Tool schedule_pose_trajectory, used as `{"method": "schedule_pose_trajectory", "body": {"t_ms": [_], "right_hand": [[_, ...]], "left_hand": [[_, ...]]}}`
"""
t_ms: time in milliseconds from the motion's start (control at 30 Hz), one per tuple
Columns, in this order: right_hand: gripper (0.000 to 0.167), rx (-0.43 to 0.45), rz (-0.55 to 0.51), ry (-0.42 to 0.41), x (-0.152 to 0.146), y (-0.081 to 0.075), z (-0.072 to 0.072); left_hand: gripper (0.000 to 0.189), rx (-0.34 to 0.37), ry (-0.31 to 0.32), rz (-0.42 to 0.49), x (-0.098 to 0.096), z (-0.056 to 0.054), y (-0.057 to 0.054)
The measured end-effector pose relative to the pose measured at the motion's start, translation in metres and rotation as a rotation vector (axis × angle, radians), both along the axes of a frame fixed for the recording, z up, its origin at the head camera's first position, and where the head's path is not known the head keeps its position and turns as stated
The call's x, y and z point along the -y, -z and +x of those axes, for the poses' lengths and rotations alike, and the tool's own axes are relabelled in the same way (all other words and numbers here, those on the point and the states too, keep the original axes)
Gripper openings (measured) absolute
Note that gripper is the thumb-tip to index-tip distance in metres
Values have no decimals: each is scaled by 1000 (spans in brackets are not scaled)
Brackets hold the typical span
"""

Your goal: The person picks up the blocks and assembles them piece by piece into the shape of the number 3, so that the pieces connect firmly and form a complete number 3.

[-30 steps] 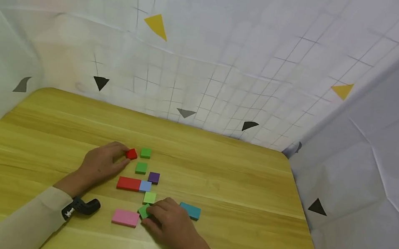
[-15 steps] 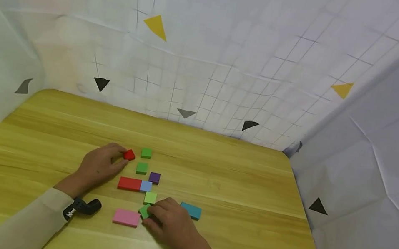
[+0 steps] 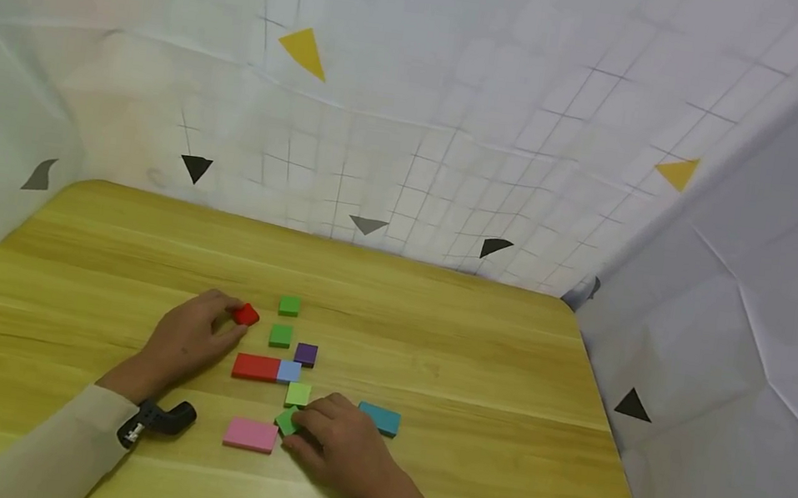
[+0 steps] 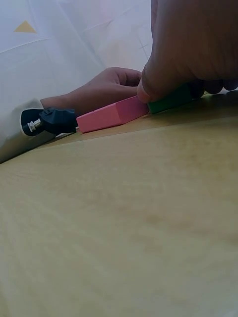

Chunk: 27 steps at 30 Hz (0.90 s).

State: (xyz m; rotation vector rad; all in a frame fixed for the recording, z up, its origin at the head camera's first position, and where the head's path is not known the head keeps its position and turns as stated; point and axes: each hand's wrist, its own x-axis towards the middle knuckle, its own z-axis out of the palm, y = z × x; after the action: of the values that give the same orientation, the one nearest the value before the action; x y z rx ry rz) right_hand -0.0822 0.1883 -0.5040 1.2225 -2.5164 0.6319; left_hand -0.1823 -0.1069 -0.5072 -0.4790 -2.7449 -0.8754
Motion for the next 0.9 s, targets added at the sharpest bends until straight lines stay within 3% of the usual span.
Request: {"method": "schedule_pose_trajectory", "body": {"t_ms": [367, 900], "right_hand": [[23, -18, -18, 6, 2, -1, 0], [22, -23, -22, 6, 5, -1, 2]], "left_hand": [[32, -12, -22, 16, 6, 9, -2], [32, -76, -15, 15, 25, 37, -1]]}}
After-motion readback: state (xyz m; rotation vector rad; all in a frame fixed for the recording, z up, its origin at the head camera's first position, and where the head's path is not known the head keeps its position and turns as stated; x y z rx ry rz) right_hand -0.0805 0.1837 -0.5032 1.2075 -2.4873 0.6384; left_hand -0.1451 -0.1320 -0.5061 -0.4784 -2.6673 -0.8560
